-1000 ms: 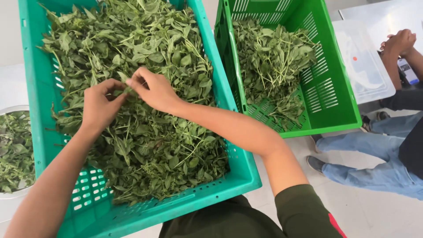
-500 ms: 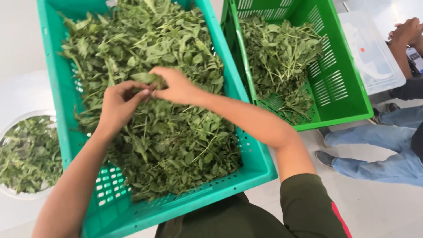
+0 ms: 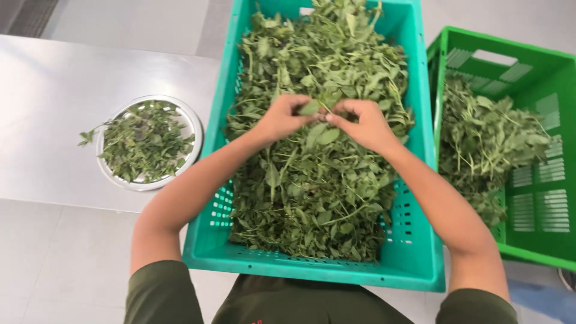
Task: Sorting through leafy green vegetables in a crate and separating specific leaves onto a plate or into another crate.
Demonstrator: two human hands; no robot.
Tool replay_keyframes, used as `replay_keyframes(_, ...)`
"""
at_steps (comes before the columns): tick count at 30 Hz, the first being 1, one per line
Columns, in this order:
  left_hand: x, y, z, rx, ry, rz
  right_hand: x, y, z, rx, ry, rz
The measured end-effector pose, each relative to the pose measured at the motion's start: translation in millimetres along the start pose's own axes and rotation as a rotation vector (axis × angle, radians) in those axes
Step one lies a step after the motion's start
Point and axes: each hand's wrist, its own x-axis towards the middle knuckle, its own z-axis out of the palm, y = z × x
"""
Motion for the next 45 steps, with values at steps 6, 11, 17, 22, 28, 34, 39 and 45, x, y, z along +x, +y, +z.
replay_keyframes(6, -13, 8, 7, 0.270, 0.007, 0.210, -7, -11, 15, -0.546, 0.055, -0.181)
replay_keyframes(11, -22, 18, -6, -0.478, -0.400, 0.130, -12, 22, -8, 0.179, -0.186, -0.080)
replay_keyframes(17, -28, 56, -7, -0.206, -0.562, 0.279, -16, 2, -18, 0.596, -0.189, -0.148)
replay_keyframes(22, -24, 43, -3, -0.139, -0.398, 0.311, -12, -9, -15, 0.704, -0.138, 0.026)
replay_keyframes(28, -31, 74, -10, -0.145, 0.114, 0.214, -9, -3, -2, 0.824, -0.237, 0.113)
replay_keyframes(34, -25, 46, 2, -0.119, 0.082, 0.158, -9, -1, 11, 0.718, -0.252, 0.266)
replay_keyframes(39, -23, 38, 2, -0.625, -0.073, 0.117, -12, 2, 2, 0.958, -0.401, 0.249)
replay_keyframes(45, -23, 38, -1, -0.888, -0.107, -0.022, -12, -16, 10, 0.713, -0.249, 0.281)
